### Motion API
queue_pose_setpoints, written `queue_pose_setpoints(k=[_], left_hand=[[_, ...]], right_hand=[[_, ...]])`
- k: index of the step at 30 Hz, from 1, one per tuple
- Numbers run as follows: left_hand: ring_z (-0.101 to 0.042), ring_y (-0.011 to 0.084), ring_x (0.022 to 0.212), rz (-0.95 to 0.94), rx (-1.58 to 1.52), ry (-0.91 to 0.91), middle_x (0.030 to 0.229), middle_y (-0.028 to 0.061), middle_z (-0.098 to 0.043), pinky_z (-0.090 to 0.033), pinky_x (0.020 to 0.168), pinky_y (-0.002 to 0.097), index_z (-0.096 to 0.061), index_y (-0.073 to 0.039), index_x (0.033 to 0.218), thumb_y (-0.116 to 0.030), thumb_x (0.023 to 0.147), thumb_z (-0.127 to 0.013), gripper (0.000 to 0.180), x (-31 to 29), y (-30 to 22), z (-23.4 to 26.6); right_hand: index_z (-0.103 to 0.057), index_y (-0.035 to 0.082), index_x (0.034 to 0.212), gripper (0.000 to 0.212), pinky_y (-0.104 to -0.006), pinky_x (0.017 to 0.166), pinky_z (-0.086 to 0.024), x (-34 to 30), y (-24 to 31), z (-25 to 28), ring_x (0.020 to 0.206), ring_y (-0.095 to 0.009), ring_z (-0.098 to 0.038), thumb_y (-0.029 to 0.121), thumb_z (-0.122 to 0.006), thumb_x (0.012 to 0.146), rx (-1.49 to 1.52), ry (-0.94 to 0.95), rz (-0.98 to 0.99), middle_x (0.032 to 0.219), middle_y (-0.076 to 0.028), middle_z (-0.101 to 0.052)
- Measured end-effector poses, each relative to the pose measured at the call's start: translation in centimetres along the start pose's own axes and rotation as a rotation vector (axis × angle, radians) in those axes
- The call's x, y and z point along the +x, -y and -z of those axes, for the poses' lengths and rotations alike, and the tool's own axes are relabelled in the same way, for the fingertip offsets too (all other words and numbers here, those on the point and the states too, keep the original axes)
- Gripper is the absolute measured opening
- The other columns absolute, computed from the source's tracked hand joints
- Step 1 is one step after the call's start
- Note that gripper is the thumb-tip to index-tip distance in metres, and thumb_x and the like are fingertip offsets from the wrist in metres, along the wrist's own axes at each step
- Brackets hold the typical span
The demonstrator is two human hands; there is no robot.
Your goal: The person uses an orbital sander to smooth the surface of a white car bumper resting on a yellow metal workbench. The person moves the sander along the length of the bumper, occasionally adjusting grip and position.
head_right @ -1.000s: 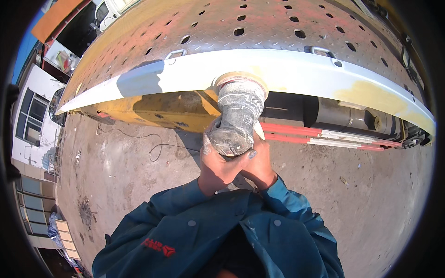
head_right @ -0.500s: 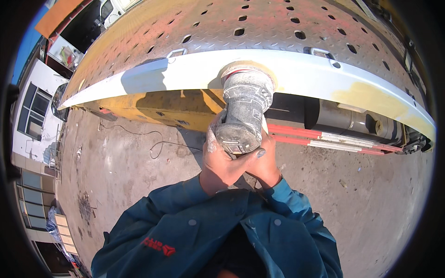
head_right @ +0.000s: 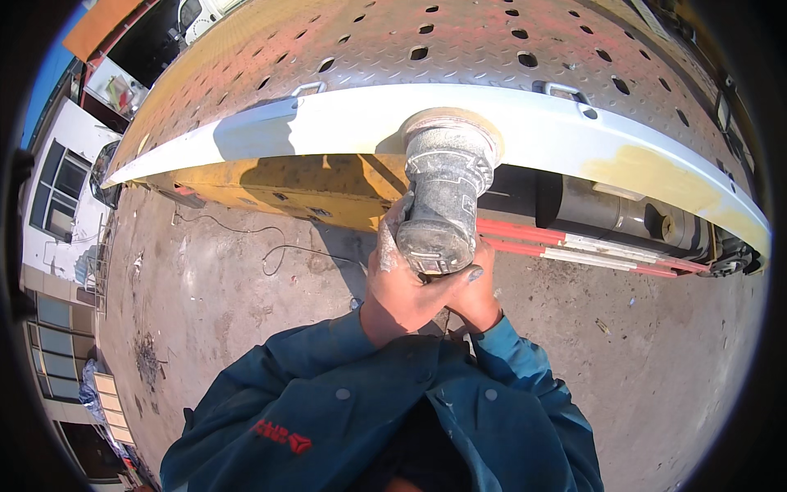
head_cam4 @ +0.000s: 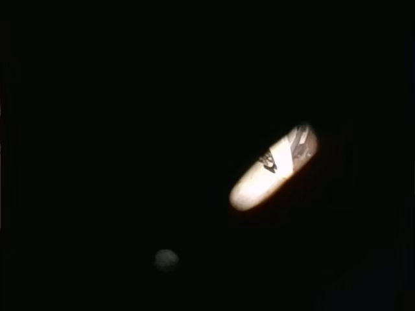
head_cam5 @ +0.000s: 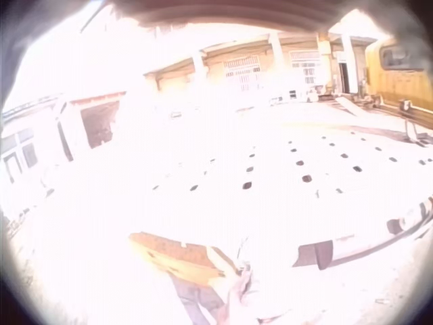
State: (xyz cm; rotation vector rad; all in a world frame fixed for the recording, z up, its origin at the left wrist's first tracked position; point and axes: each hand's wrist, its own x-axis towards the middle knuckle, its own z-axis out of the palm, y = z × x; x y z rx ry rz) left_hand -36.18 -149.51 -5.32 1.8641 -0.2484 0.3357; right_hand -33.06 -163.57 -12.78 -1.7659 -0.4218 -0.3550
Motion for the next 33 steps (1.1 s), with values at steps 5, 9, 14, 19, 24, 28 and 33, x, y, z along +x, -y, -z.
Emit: queue_pose_setpoints(k=[5, 9, 14, 19, 24, 28, 33], left_hand=[[-0.075, 0.0369, 0.133, -0.039, 0.08, 0.001, 0.141, 0.0296, -0.071, -0.059, 0.111, 0.0461, -0.034, 0.009, 0.166, -0.032, 0.083, -0.104, 0.116, -1.4, 2.4, -0.8], [-0.074, 0.0372, 0.134, -0.036, 0.058, 0.025, 0.143, 0.0305, -0.07, -0.059, 0.111, 0.0467, -0.032, 0.01, 0.167, -0.031, 0.083, -0.103, 0.117, -0.7, 1.3, -0.4], [-0.074, 0.0361, 0.134, -0.011, -0.005, 0.008, 0.144, 0.0294, -0.07, -0.058, 0.113, 0.0471, -0.031, 0.01, 0.167, -0.03, 0.084, -0.103, 0.117, 0.1, 0.2, 0.3], [-0.073, 0.0347, 0.134, 0.012, -0.015, 0.003, 0.144, 0.0284, -0.07, -0.057, 0.114, 0.0469, -0.034, 0.01, 0.166, -0.031, 0.083, -0.104, 0.115, -0.4, 2.0, 1.5], [-0.073, 0.0309, 0.133, 0.028, -0.033, -0.031, 0.145, 0.0262, -0.07, -0.058, 0.114, 0.0454, -0.037, 0.009, 0.165, -0.027, 0.083, -0.104, 0.112, 0.5, 0.9, 3.7], [-0.071, 0.0253, 0.131, 0.068, -0.102, -0.058, 0.143, 0.0214, -0.07, -0.058, 0.113, 0.043, -0.037, 0.008, 0.165, -0.019, 0.085, -0.101, 0.107, -0.1, 2.4, 5.4], [-0.068, 0.0249, 0.134, 0.039, -0.113, -0.024, 0.145, 0.0213, -0.067, -0.055, 0.116, 0.043, -0.035, 0.008, 0.165, -0.015, 0.088, -0.097, 0.101, 0.5, 2.1, 7.8]], right_hand=[[-0.079, 0.0, 0.119, 0.046, -0.0453, 0.086, -0.063, -2.7, -3.3, -0.7, 0.099, -0.042, -0.083, 0.024, -0.091, 0.081, 0.073, -0.013, -0.131, 0.111, -0.022, -0.083], [-0.08, 0.002, 0.119, 0.045, -0.0443, 0.087, -0.064, -1.7, -1.7, -0.8, 0.099, -0.038, -0.084, 0.024, -0.091, 0.082, 0.107, -0.063, -0.094, 0.109, -0.02, -0.084], [-0.079, 0.003, 0.123, 0.047, -0.044, 0.088, -0.064, 0.2, -0.2, -0.1, 0.1, -0.037, -0.084, 0.025, -0.092, 0.083, -0.014, 0.022, 0.042, 0.11, -0.02, -0.084], [-0.076, 0.003, 0.129, 0.054, -0.0439, 0.089, -0.064, -0.8, -1.4, -2.6, 0.106, -0.039, -0.084, 0.026, -0.094, 0.083, 0.079, -0.048, -0.147, 0.113, -0.02, -0.084], [-0.075, 0.002, 0.131, 0.059, -0.044, 0.089, -0.064, 1.7, 2.8, -2.9, 0.106, -0.041, -0.083, 0.027, -0.095, 0.081, -0.006, 0.049, -0.046, 0.114, -0.021, -0.084], [-0.073, 0.002, 0.135, 0.064, -0.0462, 0.091, -0.064, 1.1, 2.2, -5.5, 0.108, -0.047, -0.081, 0.029, -0.094, 0.081, -0.059, 0.053, -0.14, 0.116, -0.023, -0.083], [-0.073, 0.003, 0.136, 0.064, -0.0485, 0.093, -0.064, 1.8, 3.1, -7.3, 0.112, -0.048, -0.079, 0.031, -0.094, 0.082, -0.051, 0.046, -0.142, 0.119, -0.025, -0.082]])
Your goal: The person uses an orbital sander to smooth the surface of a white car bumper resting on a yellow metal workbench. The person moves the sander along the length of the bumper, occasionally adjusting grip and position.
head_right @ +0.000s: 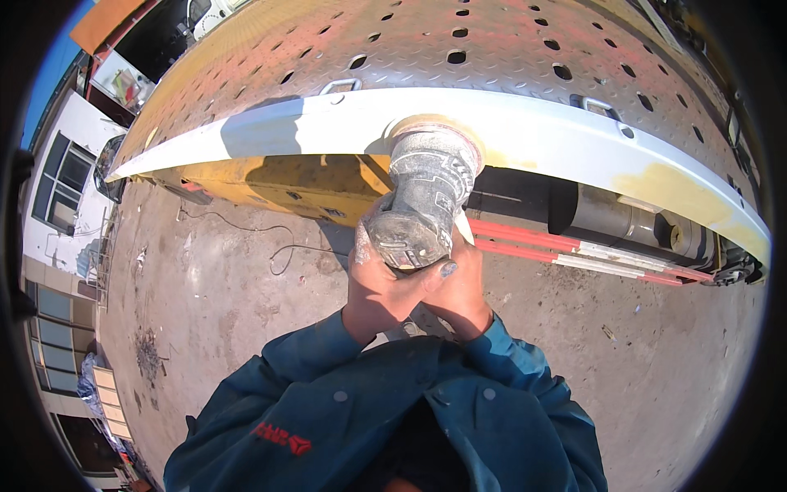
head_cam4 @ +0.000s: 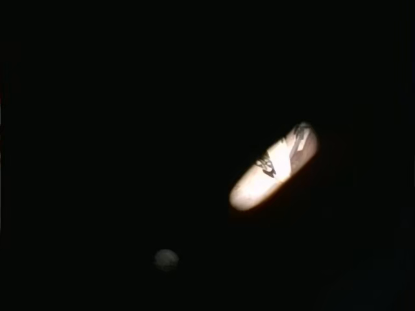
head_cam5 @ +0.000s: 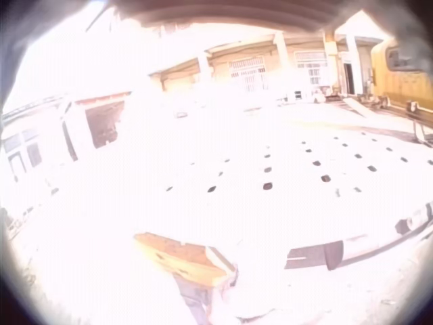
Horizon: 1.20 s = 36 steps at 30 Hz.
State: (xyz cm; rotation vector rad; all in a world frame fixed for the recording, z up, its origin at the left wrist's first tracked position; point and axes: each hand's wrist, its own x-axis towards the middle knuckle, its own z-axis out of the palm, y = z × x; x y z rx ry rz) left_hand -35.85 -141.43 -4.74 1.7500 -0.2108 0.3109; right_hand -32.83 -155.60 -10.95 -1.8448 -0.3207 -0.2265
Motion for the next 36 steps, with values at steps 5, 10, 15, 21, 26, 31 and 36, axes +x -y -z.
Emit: queue_pose_setpoints(k=[5, 10, 15, 21, 26, 31, 36], left_hand=[[-0.065, 0.0252, 0.136, 0.013, -0.105, -0.006, 0.147, 0.0211, -0.064, -0.053, 0.116, 0.0438, -0.035, 0.008, 0.165, -0.013, 0.09, -0.095, 0.098, -0.2, 1.0, 1.1], [-0.064, 0.0249, 0.135, 0.012, -0.19, 0.051, 0.148, 0.0201, -0.063, -0.053, 0.116, 0.0437, -0.034, 0.007, 0.164, -0.011, 0.09, -0.094, 0.097, 0.0, 2.0, 2.1], [-0.065, 0.0247, 0.134, -0.026, -0.107, 0.048, 0.146, 0.0203, -0.064, -0.053, 0.116, 0.0432, -0.036, 0.008, 0.163, -0.012, 0.09, -0.094, 0.095, 0.7, 1.0, 2.1], [-0.069, 0.0254, 0.128, -0.025, -0.002, 0.057, 0.139, 0.0211, -0.07, -0.055, 0.113, 0.043, -0.039, 0.01, 0.162, -0.015, 0.09, -0.095, 0.095, -0.2, 1.2, 1.6], [-0.073, 0.0286, 0.128, -0.055, 0.052, 0.035, 0.138, 0.0241, -0.072, -0.057, 0.111, 0.0433, -0.037, 0.01, 0.163, -0.022, 0.088, -0.098, 0.102, 0.1, 0.7, 1.3], [-0.076, 0.0347, 0.13, -0.018, 0.087, 0.05, 0.141, 0.0288, -0.072, -0.059, 0.111, 0.0452, -0.033, 0.009, 0.166, -0.031, 0.087, -0.1, 0.112, 0.0, 0.5, 1.4], [-0.068, 0.0264, 0.132, -0.029, 0.052, 0.024, 0.144, 0.0235, -0.067, -0.055, 0.114, 0.0442, -0.038, 0.01, 0.163, -0.017, 0.087, -0.097, 0.1, 0.4, -0.4, 1.3]], right_hand=[[-0.073, 0.003, 0.138, 0.065, -0.0483, 0.097, -0.063, 0.5, 0.2, -1.2, 0.114, -0.048, -0.078, 0.03, -0.093, 0.083, -0.079, 0.011, 0.0, 0.12, -0.025, -0.082], [-0.074, 0.002, 0.136, 0.061, -0.0484, 0.098, -0.062, 0.6, 1.3, -2.1, 0.114, -0.047, -0.079, 0.027, -0.093, 0.084, -0.014, -0.034, 0.054, 0.122, -0.025, -0.081], [-0.073, 0.002, 0.136, 0.059, -0.0485, 0.098, -0.062, 1.1, 2.0, -1.5, 0.117, -0.047, -0.079, 0.025, -0.092, 0.085, -0.029, -0.02, 0.093, 0.124, -0.025, -0.081], [-0.072, 0.002, 0.138, 0.061, -0.0473, 0.098, -0.063, -0.5, 0.0, -2.1, 0.117, -0.047, -0.079, 0.025, -0.092, 0.085, 0.075, -0.055, 0.035, 0.124, -0.025, -0.081], [-0.073, 0.001, 0.136, 0.06, -0.0469, 0.095, -0.064, 0.0, 0.3, -1.3, 0.113, -0.047, -0.08, 0.025, -0.092, 0.085, 0.028, -0.038, 0.03, 0.122, -0.024, -0.082], [-0.073, 0.001, 0.135, 0.059, -0.0465, 0.094, -0.064, -0.2, 0.1, -1.7, 0.112, -0.046, -0.081, 0.026, -0.092, 0.085, 0.091, -0.049, -0.014, 0.122, -0.022, -0.082], [-0.072, 0.001, 0.137, 0.061, -0.0469, 0.095, -0.064, 0.5, 1.1, -0.9, 0.112, -0.047, -0.08, 0.025, -0.092, 0.085, 0.014, -0.012, 0.04, 0.122, -0.025, -0.082]])
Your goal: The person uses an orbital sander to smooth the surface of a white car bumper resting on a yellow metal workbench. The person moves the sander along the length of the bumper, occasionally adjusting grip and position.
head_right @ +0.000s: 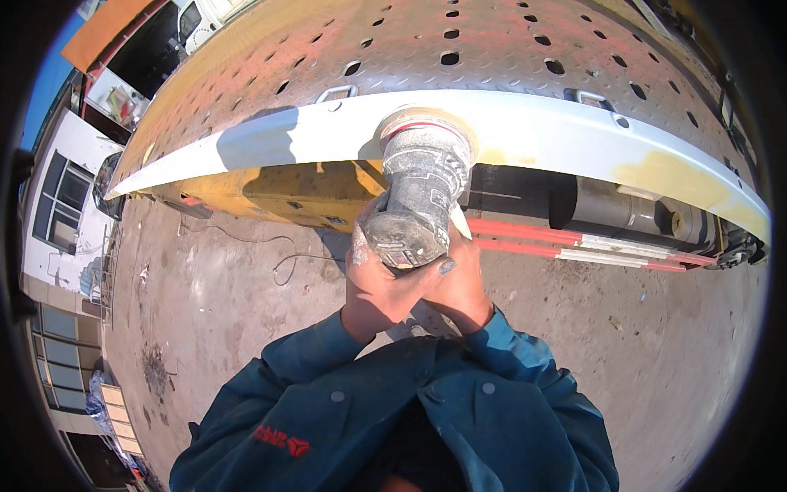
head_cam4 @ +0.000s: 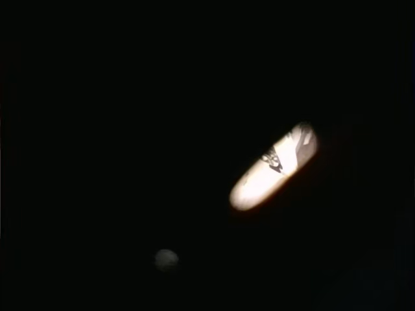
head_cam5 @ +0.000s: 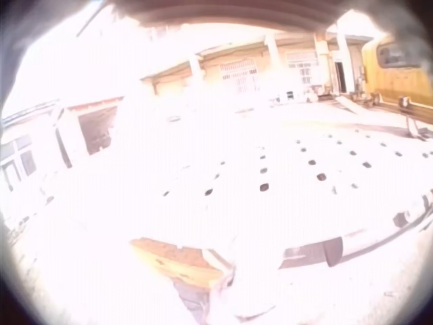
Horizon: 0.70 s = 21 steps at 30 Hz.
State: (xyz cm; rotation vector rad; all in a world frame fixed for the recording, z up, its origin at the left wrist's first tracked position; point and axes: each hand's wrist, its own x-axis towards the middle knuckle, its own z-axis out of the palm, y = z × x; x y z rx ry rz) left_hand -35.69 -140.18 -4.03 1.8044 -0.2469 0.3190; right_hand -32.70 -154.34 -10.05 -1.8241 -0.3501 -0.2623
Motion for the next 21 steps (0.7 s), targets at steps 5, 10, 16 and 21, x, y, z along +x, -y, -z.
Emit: queue_pose_setpoints(k=[5, 10, 16, 21], left_hand=[[-0.065, 0.026, 0.135, 0.028, -0.171, -0.031, 0.147, 0.0213, -0.064, -0.053, 0.117, 0.0446, -0.036, 0.008, 0.164, -0.013, 0.088, -0.093, 0.097, -1.6, 3.9, 0.1], [-0.066, 0.0258, 0.134, -0.022, -0.249, -0.099, 0.146, 0.0197, -0.064, -0.054, 0.116, 0.0431, -0.035, 0.007, 0.165, -0.011, 0.087, -0.095, 0.1, -0.8, 4.5, 2.0], [-0.062, 0.0264, 0.137, -0.082, -0.032, -0.187, 0.151, 0.0188, -0.059, -0.05, 0.119, 0.0444, -0.042, 0.005, 0.163, -0.02, 0.086, -0.094, 0.097, -1.2, 8.1, 4.2], [-0.061, 0.0267, 0.138, -0.044, -0.157, -0.217, 0.151, 0.019, -0.06, -0.05, 0.119, 0.0441, -0.042, 0.006, 0.162, -0.02, 0.085, -0.093, 0.096, -2.1, 9.7, 2.6]], right_hand=[[-0.069, 0.0, 0.141, 0.064, -0.0497, 0.097, -0.062, -0.6, -1.6, -1.5, 0.112, -0.05, -0.078, 0.023, -0.09, 0.086, 0.017, 0.014, 0.027, 0.12, -0.027, -0.081], [-0.065, -0.003, 0.144, 0.073, -0.0539, 0.093, -0.062, 1.9, 0.0, -2.7, 0.104, -0.051, -0.079, 0.028, -0.091, 0.083, -0.091, 0.004, 0.201, 0.112, -0.029, -0.081], [-0.064, -0.004, 0.123, 0.061, -0.0574, 0.084, -0.062, 2.2, -1.5, -5.2, 0.089, -0.052, -0.078, 0.033, -0.09, 0.082, -0.159, 0.157, 0.065, 0.094, -0.032, -0.078], [-0.064, -0.002, 0.118, 0.058, -0.0578, 0.083, -0.062, 1.4, -3.0, -4.9, 0.089, -0.051, -0.077, 0.033, -0.09, 0.081, -0.296, 0.125, 0.072, 0.094, -0.032, -0.077]])
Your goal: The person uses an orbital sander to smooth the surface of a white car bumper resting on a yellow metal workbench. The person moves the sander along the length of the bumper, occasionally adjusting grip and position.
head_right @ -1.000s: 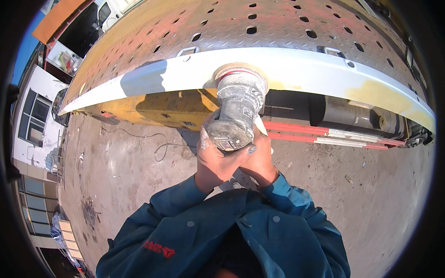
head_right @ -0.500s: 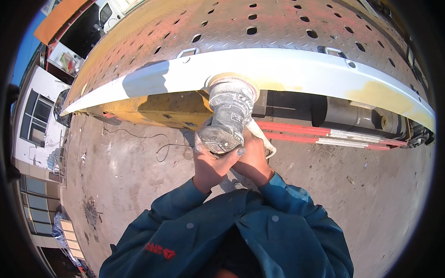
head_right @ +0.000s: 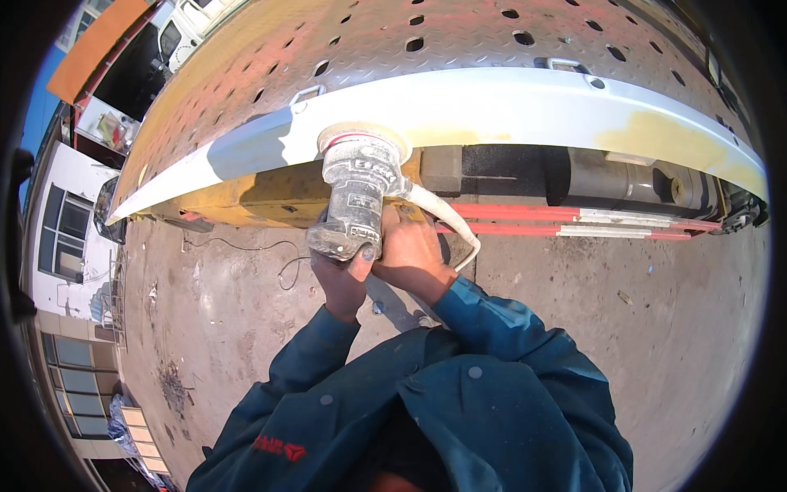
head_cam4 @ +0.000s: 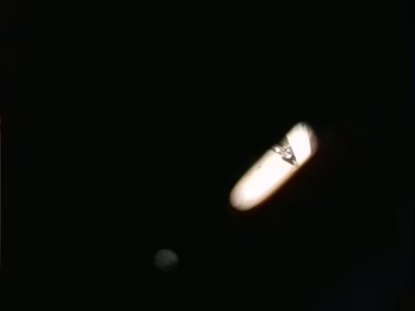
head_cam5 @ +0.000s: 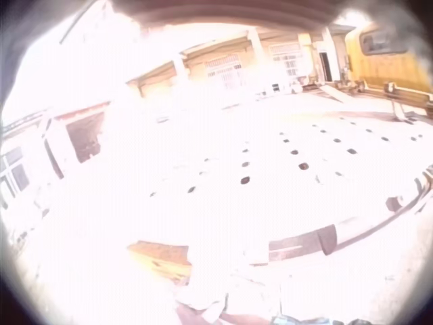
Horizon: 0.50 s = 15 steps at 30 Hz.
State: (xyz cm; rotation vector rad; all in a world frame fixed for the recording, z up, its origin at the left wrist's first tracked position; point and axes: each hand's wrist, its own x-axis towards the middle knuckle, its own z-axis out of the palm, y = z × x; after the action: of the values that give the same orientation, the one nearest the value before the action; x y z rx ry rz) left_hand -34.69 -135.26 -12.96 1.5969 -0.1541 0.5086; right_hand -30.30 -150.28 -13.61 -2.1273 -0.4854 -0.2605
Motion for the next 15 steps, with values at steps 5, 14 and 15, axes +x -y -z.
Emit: queue_pose_setpoints(k=[5, 14, 15], left_hand=[[-0.062, 0.0267, 0.138, -0.052, -0.002, 0.046, 0.152, 0.0199, -0.06, -0.051, 0.118, 0.0441, -0.039, 0.007, 0.163, -0.019, 0.084, -0.095, 0.1, -0.4, -0.5, -2.6], [-0.07, 0.0308, 0.131, -0.111, -0.006, 0.191, 0.147, 0.0256, -0.064, -0.057, 0.11, 0.0456, -0.035, 0.009, 0.163, -0.023, 0.082, -0.102, 0.11, -3.1, -0.8, -13.1], [-0.07, 0.0316, 0.132, -0.11, 0.011, 0.223, 0.148, 0.0263, -0.064, -0.057, 0.111, 0.0461, -0.034, 0.009, 0.164, -0.024, 0.083, -0.102, 0.111, -3.6, -0.6, -14.2]], right_hand=[[-0.064, -0.002, 0.119, 0.059, -0.0585, 0.08, -0.061, -0.8, -0.7, 3.0, 0.088, -0.051, -0.078, 0.036, -0.091, 0.081, 0.015, -0.041, 0.009, 0.092, -0.031, -0.077], [-0.07, -0.002, 0.141, 0.067, -0.0514, 0.098, -0.062, -5.8, -6.6, 10.3, 0.11, -0.048, -0.079, 0.026, -0.091, 0.083, 0.173, -0.194, -0.025, 0.118, -0.026, -0.081], [-0.071, -0.001, 0.141, 0.067, -0.0516, 0.1, -0.061, -6.7, -7.6, 11.1, 0.112, -0.048, -0.079, 0.026, -0.09, 0.083, 0.152, -0.186, -0.046, 0.119, -0.027, -0.081]])
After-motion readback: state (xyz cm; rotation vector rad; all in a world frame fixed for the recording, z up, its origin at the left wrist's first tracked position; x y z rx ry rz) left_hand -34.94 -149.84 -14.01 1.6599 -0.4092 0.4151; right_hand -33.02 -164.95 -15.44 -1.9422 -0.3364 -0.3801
